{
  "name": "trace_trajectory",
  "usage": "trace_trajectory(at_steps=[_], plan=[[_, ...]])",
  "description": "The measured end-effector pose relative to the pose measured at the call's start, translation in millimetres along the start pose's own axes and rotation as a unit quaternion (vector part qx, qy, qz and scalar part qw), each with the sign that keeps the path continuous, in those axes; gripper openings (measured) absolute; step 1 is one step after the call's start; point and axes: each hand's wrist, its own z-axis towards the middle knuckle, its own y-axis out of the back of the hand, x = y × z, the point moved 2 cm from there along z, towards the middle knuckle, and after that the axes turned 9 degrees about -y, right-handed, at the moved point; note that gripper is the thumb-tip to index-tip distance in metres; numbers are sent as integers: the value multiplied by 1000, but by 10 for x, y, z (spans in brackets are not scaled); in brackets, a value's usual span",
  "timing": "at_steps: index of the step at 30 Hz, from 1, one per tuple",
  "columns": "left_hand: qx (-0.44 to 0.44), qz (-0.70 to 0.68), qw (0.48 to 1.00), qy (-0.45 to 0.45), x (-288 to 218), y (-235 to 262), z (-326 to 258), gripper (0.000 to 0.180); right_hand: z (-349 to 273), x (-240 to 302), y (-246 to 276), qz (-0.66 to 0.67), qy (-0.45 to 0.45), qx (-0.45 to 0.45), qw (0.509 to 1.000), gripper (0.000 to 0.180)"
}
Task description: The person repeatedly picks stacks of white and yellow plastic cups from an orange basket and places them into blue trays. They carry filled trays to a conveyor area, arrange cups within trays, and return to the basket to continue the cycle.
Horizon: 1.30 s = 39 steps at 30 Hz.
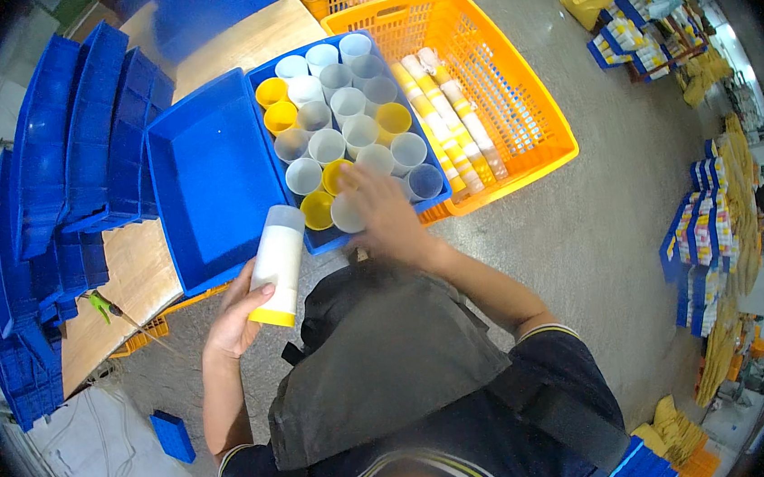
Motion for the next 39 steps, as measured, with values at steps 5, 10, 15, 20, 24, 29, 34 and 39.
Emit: trace_trajectory(at_steps=[5,10,15,20,24,29,34,39], plan=[[119,7,981,-155,-27,-18,2,69,-18,538,97,41,212,27,976,66],[-158,320,859,-366,-152,-16,24,40,186,565,131,-75,190,-42,978,49],[-337,413,713,-456,-566,381,-111,34,409,15,74,123,-89,-93,984,78],[-379,295,796,-367,-471,638,68,32,458,-83,-260,293,-14,74,953,80],[-437,369,753,-325,-429,709,106,29,519,-21,-274,164,168,48,971,67],[-423,317,792,-306,-555,981,240,30,689,56,-176,88,154,170,969,54],[-374,284,847,-249,-765,1316,676,32,1153,476,-223,14,182,186,965,78],[-235,194,914,-268,-1100,1496,1195,30,2156,1000,-780,20,223,56,973,87]])
